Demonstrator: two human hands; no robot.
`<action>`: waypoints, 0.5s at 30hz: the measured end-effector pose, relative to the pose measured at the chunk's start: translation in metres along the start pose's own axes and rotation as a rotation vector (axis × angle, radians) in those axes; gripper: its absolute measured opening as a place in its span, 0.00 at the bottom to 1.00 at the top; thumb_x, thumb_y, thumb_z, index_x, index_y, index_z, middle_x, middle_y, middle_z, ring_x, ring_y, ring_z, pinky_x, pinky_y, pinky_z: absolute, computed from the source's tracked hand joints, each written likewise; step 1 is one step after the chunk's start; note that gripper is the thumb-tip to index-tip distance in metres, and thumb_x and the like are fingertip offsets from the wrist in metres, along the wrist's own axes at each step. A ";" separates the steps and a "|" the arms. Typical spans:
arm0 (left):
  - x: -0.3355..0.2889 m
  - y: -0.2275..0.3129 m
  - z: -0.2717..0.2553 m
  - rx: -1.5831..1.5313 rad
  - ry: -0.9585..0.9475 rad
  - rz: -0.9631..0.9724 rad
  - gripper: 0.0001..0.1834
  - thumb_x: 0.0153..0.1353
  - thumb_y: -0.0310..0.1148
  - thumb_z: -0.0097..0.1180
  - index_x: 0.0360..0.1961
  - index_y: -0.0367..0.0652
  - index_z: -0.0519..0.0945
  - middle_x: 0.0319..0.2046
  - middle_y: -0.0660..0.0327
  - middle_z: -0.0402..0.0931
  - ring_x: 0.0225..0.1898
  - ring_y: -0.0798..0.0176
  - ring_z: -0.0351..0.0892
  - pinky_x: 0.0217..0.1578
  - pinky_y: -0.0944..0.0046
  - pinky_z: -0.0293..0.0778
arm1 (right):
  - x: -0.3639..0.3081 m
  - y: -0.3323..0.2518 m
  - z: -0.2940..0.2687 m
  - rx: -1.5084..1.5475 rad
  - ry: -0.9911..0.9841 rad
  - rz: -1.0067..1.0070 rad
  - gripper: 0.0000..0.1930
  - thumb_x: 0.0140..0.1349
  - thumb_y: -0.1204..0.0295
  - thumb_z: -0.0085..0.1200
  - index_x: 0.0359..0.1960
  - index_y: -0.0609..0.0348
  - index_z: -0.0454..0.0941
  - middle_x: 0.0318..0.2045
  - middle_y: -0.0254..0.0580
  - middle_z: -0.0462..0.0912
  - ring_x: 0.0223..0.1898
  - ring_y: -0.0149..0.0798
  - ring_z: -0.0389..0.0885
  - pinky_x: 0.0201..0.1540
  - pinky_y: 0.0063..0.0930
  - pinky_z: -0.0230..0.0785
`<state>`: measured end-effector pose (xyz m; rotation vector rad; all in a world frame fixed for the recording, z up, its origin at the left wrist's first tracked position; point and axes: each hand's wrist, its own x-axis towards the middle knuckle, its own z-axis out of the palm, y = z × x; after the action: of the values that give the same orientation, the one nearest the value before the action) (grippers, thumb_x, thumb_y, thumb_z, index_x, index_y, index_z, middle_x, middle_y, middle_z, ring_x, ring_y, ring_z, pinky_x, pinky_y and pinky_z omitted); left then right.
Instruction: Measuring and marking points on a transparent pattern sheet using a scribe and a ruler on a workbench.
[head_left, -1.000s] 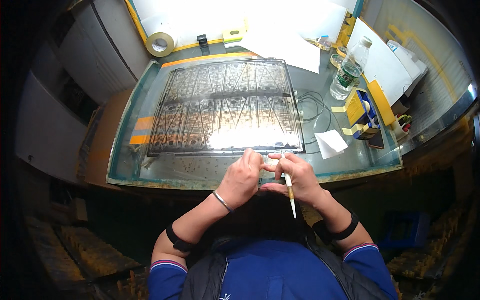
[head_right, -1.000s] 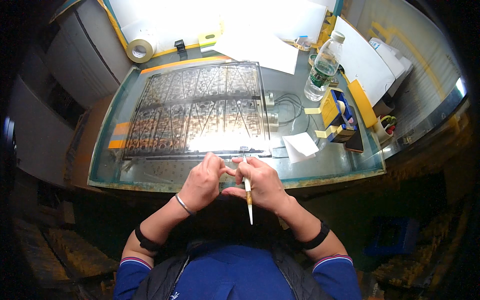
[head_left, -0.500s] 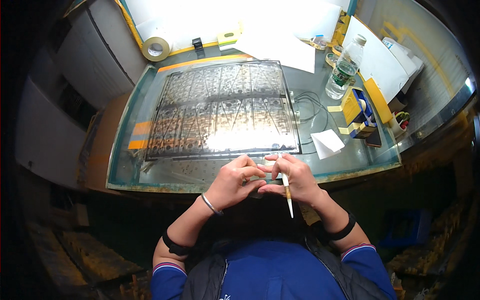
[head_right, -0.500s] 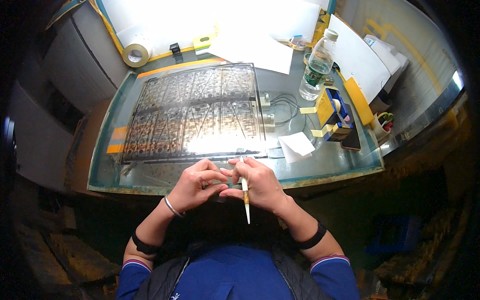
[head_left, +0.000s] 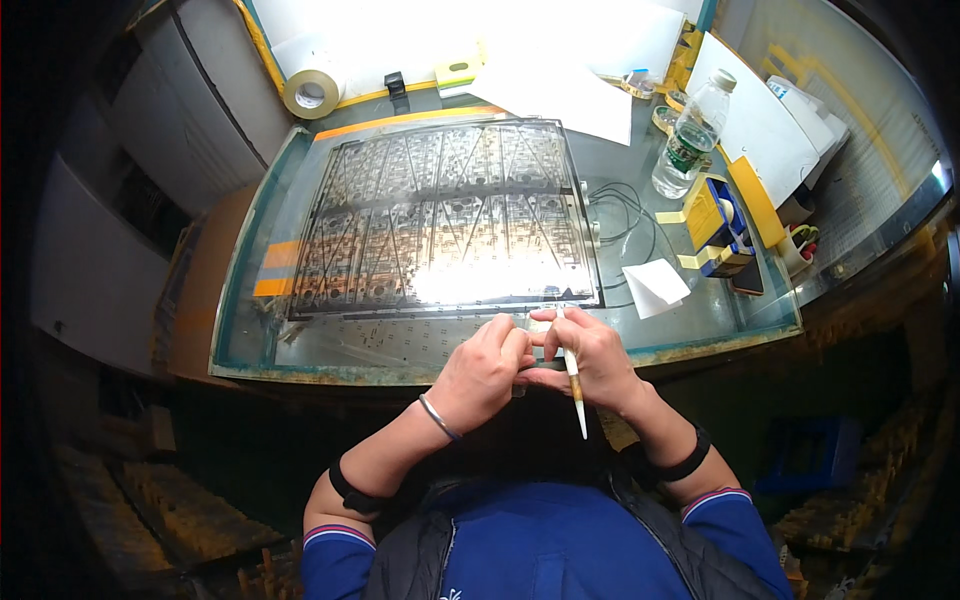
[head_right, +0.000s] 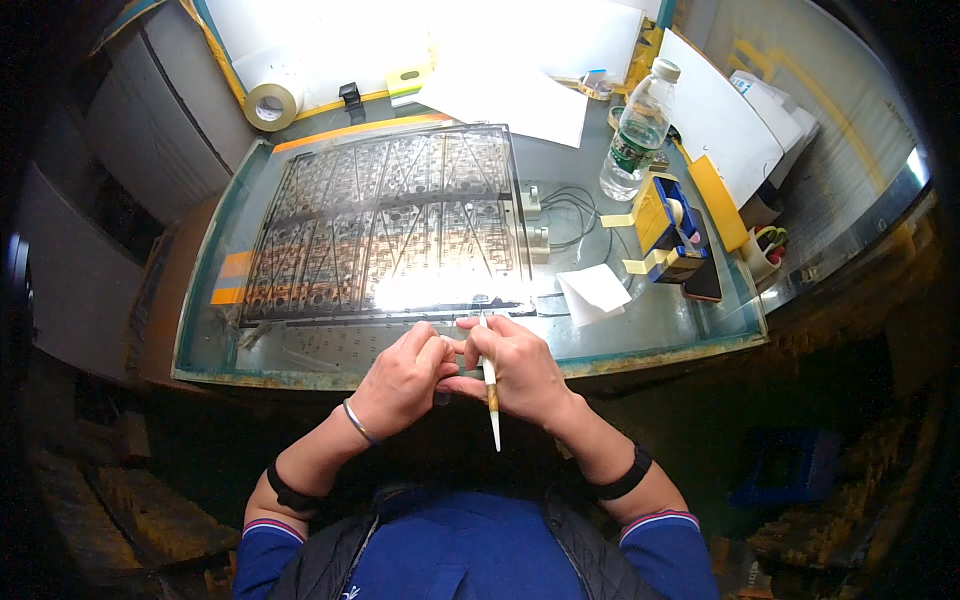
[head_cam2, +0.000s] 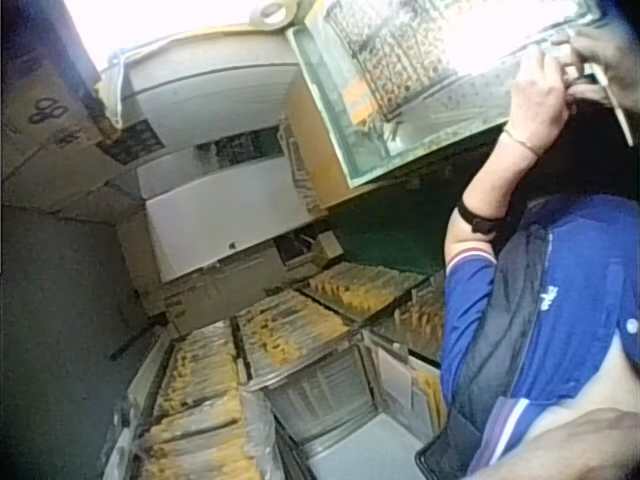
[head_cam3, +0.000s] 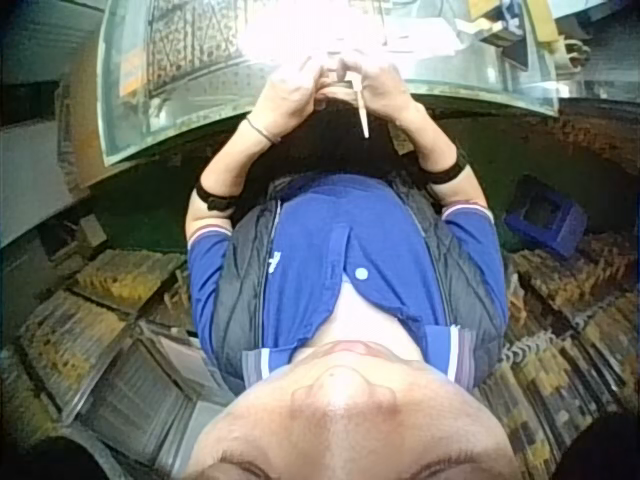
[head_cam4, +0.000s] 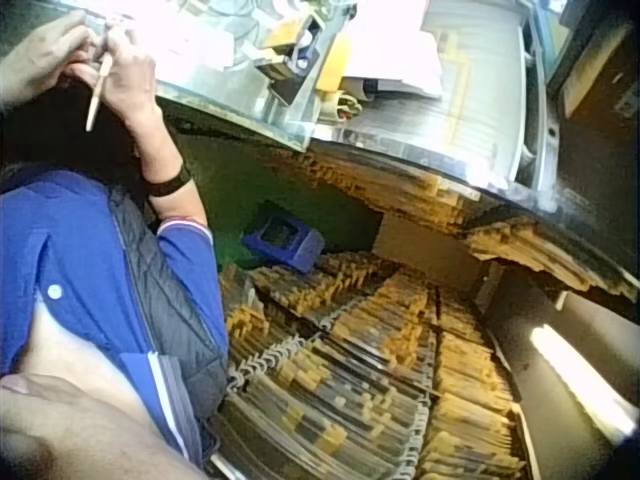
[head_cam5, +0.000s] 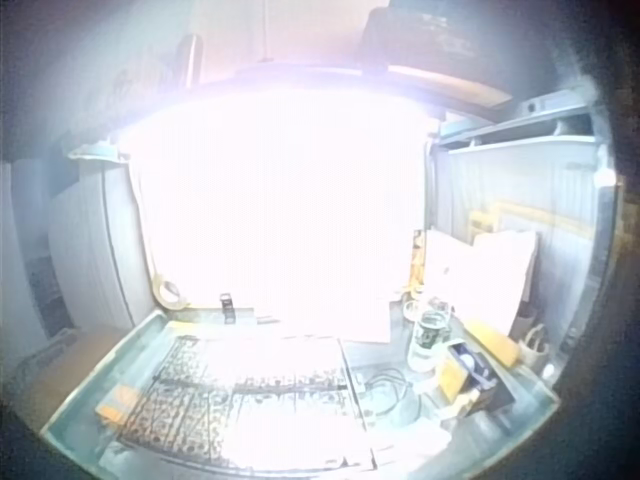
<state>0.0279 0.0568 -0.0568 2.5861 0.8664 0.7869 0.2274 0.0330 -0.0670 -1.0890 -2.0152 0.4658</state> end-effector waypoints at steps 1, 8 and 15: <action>0.000 0.000 0.001 0.012 -0.006 -0.006 0.07 0.59 0.24 0.58 0.34 0.37 0.72 0.33 0.52 0.67 0.35 0.47 0.75 0.35 0.52 0.73 | -0.001 0.000 0.000 -0.001 -0.006 0.013 0.21 0.43 0.63 0.77 0.25 0.57 0.72 0.37 0.51 0.83 0.51 0.50 0.82 0.43 0.39 0.75; -0.002 0.001 0.008 0.015 0.043 -0.046 0.07 0.60 0.25 0.57 0.34 0.38 0.70 0.34 0.51 0.67 0.36 0.47 0.75 0.35 0.51 0.73 | 0.000 -0.001 0.000 0.002 -0.010 0.017 0.20 0.43 0.66 0.76 0.24 0.57 0.72 0.33 0.48 0.82 0.52 0.50 0.81 0.42 0.39 0.76; -0.003 0.000 0.011 -0.009 0.106 -0.067 0.08 0.59 0.23 0.59 0.38 0.36 0.74 0.34 0.51 0.71 0.34 0.48 0.76 0.34 0.56 0.74 | 0.000 0.000 0.001 0.002 -0.009 0.013 0.19 0.44 0.65 0.76 0.25 0.56 0.72 0.32 0.46 0.82 0.50 0.50 0.82 0.42 0.39 0.76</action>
<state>0.0319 0.0539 -0.0668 2.5122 0.9720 0.9135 0.2273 0.0332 -0.0677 -1.1010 -2.0163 0.4806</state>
